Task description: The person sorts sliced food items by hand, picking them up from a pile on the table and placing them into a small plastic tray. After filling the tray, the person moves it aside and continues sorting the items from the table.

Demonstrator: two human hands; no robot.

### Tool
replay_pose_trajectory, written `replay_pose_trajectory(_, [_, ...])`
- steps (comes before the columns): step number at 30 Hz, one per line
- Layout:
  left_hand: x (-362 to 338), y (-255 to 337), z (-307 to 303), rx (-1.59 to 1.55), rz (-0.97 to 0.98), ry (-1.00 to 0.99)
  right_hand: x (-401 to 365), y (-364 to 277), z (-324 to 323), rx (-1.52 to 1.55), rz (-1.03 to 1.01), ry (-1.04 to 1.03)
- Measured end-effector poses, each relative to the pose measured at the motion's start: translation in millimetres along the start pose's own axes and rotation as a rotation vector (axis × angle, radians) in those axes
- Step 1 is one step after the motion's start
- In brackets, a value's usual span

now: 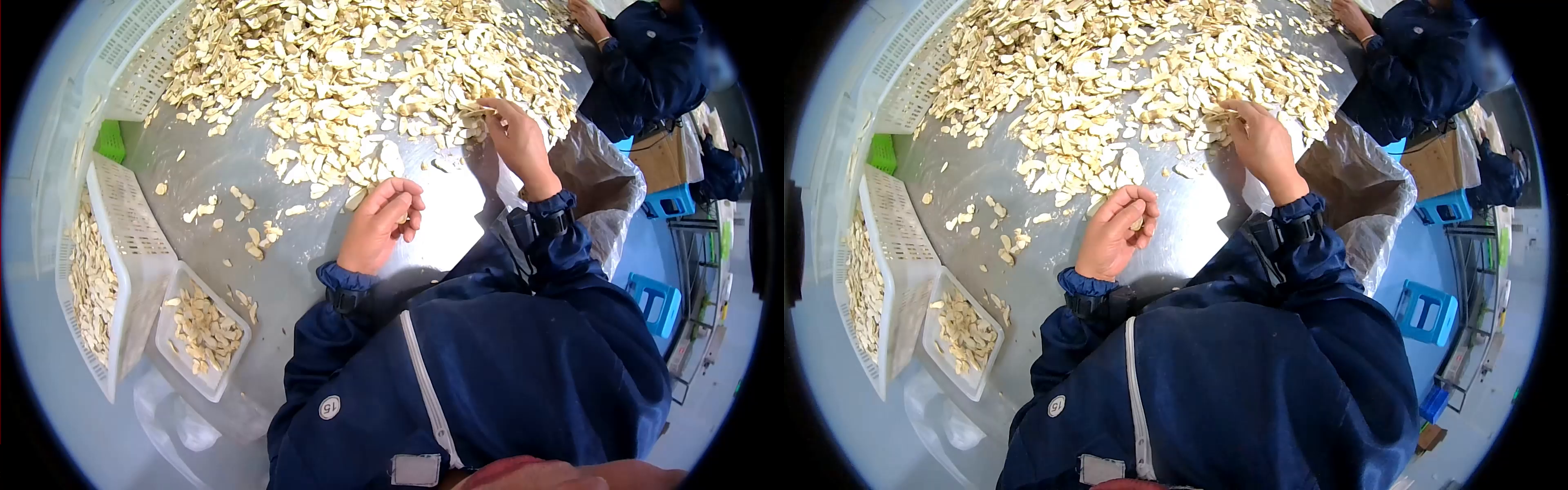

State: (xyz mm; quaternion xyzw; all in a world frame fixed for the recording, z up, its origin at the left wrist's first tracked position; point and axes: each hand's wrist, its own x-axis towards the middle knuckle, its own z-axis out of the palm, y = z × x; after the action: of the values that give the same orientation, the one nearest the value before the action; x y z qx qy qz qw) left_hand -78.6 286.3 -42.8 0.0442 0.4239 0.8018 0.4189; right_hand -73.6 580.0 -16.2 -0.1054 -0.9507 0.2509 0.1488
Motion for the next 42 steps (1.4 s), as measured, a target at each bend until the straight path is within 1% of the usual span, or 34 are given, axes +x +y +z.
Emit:
replay_pose_trajectory(1, [1,-1,0,0.000,0.002,0.007,-2,-1,-2,-0.069,-0.068,0.084])
replay_pose_trajectory(2, [1,-2,0,0.001,0.003,0.011,-5,-4,0,-0.014,-0.059,0.087])
replay_pose_trajectory(3, [1,-2,0,0.003,0.002,0.016,-8,-11,2,0.041,-0.003,0.041])
replay_pose_trajectory(6, [0,-2,1,0.009,0.005,0.023,-21,-13,20,-0.006,-0.260,0.010])
replay_pose_trajectory(9, [0,-2,-1,0.003,0.010,0.013,-16,6,20,-0.093,-0.271,0.075])
replay_pose_trajectory(10, [-1,-2,-1,0.004,0.011,0.018,-12,6,13,-0.226,-0.198,0.118])
replay_pose_trajectory(11, [-1,-2,0,0.007,0.011,0.020,-8,14,12,-0.275,-0.170,0.149])
replay_pose_trajectory(13, [1,-2,2,0.014,0.011,0.023,1,3,6,-0.163,-0.191,0.168])
replay_pose_trajectory(15, [1,-2,2,0.025,0.010,0.029,15,-6,17,-0.107,-0.265,0.145])
replay_pose_trajectory(16, [1,-2,2,0.024,0.011,0.026,23,-13,22,-0.133,-0.321,0.149])
replay_pose_trajectory(17, [1,-2,2,0.021,0.012,0.025,30,-24,27,-0.147,-0.320,0.173])
replay_pose_trajectory(19, [0,-3,1,0.021,0.012,0.024,49,-25,45,-0.235,-0.342,0.228])
replay_pose_trajectory(22, [0,-3,0,0.027,0.012,0.024,55,-31,51,-0.343,-0.260,0.158])
replay_pose_trajectory(26, [1,-2,0,0.021,0.010,0.011,41,-26,40,-0.168,-0.273,0.025])
replay_pose_trajectory(29, [2,-3,-1,0.009,0.015,-0.005,42,-17,32,-0.070,-0.186,-0.009])
replay_pose_trajectory(30, [2,-4,-2,0.005,0.018,-0.011,48,-16,31,-0.093,-0.152,0.006])
replay_pose_trajectory(33, [2,-3,-1,0.015,0.013,-0.005,67,-26,37,-0.033,-0.170,0.063])
replay_pose_trajectory(34, [2,-3,-1,0.012,0.010,-0.010,72,-29,43,-0.070,-0.155,0.036])
replay_pose_trajectory(37, [1,-3,-3,0.003,0.019,-0.017,84,-39,55,-0.308,-0.169,-0.060])
replay_pose_trajectory(38, [1,-3,-3,-0.001,0.024,-0.021,84,-39,58,-0.332,-0.197,-0.027])
replay_pose_trajectory(41, [3,-6,-5,0.008,0.023,-0.043,82,-34,57,-0.292,-0.160,-0.067])
replay_pose_trajectory(42, [4,-9,-4,0.020,0.026,-0.037,81,-30,55,-0.257,-0.115,-0.107])
